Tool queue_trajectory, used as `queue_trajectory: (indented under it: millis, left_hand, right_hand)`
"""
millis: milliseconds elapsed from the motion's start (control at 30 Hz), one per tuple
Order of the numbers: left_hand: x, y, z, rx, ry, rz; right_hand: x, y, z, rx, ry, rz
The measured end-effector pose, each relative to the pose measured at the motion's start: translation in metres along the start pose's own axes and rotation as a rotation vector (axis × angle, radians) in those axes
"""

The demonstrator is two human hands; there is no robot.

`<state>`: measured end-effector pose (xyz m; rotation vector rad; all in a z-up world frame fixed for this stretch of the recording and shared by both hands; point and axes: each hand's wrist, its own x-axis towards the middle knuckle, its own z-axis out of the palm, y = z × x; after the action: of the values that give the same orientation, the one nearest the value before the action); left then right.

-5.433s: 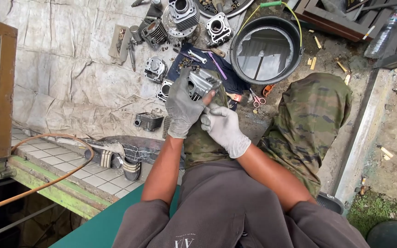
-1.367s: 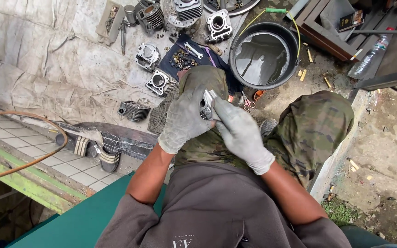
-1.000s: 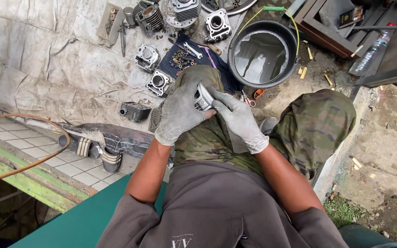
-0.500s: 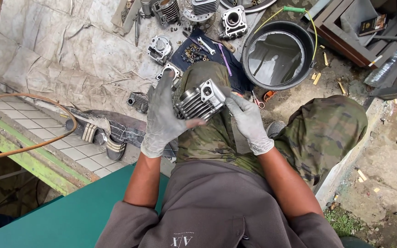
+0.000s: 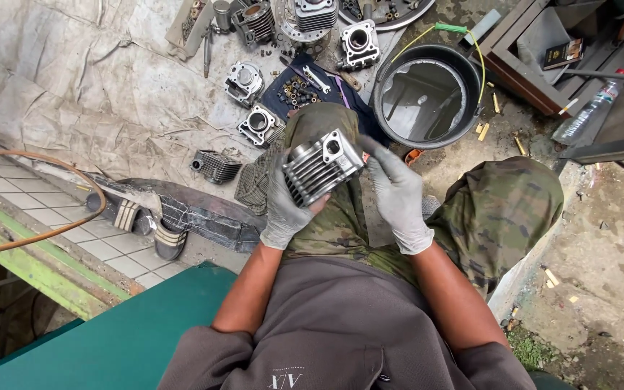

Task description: The person sits on the ground and scrubs a metal engine cylinder head with a small brush, cleaning the exterior fins and the inner bore. They rotate the part to access different sides and continue scrubbing the interior surface.

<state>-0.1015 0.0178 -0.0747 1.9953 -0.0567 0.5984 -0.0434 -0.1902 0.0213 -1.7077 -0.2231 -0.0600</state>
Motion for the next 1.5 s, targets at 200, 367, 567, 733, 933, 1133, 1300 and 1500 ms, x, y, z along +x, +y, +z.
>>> queue_trajectory:
  millis: [200, 367, 567, 733, 933, 1133, 1300, 1500]
  left_hand:
    - [-0.008, -0.009, 0.027, 0.115, 0.051, 0.062]
    - [-0.007, 0.010, 0.030, 0.217, 0.041, 0.099]
    - [-0.013, 0.017, 0.039, 0.322, 0.050, 0.062]
    - [-0.001, 0.035, 0.039, 0.317, 0.038, 0.095]
    - [-0.006, 0.033, 0.039, 0.335, 0.070, 0.118]
    - [0.020, 0.060, 0.034, 0.255, 0.142, 0.141]
    - [0.022, 0.071, 0.012, 0.375, 0.176, 0.109]
    - [0.013, 0.033, 0.017, 0.552, 0.312, 0.055]
  right_hand:
    - [-0.008, 0.011, 0.005, -0.686, -0.346, -0.533]
    - [0.004, 0.008, -0.019, -1.019, -0.441, -0.481]
    - [-0.022, 0.007, -0.009, -0.953, -0.431, -0.570]
    - [-0.019, 0.031, -0.021, -1.061, -0.379, -0.491]
    - [-0.037, 0.030, -0.008, -0.912, -0.306, -0.393]
    - [-0.020, 0.027, -0.006, -0.585, -0.232, -0.255]
    - [-0.004, 0.000, 0.012, -0.337, -0.238, -0.311]
    - [-0.036, -0.015, 0.031, -0.723, -0.279, -0.357]
